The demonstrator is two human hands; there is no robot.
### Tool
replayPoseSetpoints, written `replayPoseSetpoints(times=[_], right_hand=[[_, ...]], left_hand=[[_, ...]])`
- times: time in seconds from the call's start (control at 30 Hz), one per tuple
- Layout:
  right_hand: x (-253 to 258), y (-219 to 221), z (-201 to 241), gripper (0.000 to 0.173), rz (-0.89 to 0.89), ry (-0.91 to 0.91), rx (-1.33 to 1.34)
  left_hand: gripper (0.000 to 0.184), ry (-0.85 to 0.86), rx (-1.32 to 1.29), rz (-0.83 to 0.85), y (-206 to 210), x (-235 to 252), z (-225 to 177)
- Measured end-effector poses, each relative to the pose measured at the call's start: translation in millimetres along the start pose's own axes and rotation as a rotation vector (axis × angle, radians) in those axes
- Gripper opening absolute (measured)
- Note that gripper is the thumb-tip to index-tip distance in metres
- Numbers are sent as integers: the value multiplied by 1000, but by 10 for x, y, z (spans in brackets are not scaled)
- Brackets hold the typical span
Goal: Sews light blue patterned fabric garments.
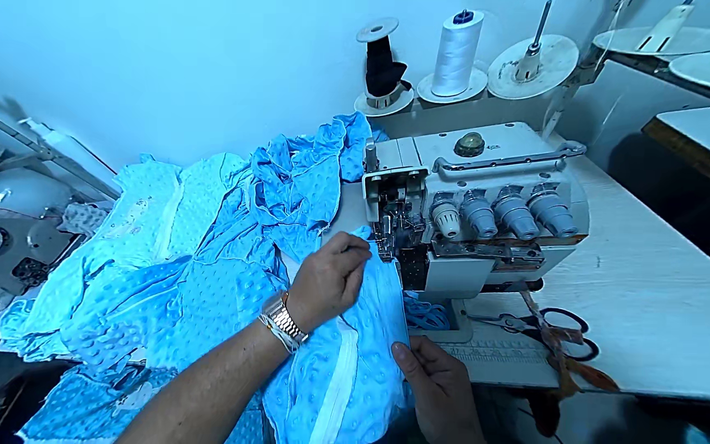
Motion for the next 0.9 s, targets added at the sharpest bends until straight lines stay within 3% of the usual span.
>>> replayPoseSetpoints(times=[0.1,0.33,0.5,0.63,0.8,0.9], right_hand=[[168,31,72,15,-15,15,4],[408,73,236,19,-60,-3,-190],[387,24,246,18,-118,-35,-306],[354,-68,246,17,-122,-48,-341],[332,-106,267,15,-84,-68,-331],[318,-142,270,11,-43,-20,-320]], left_hand=[[24,3,2,40,-1,120,225],[23,236,-7,139,10,317,727],[18,275,220,270,-48,445,820],[21,121,202,267,-433,444,382],[29,-23,-57,238,-874,-79,-823],[60,-285,166,341,-729,-548,-1001]])
Point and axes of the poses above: each hand's wrist, its own x-axis towards the middle knuckle, its own y-axis out of the palm, z = x × y, the point moved 2 cm from there along x, towards the middle knuckle, and after that the axes turned 15 degrees about y, right-handed, at the moved point
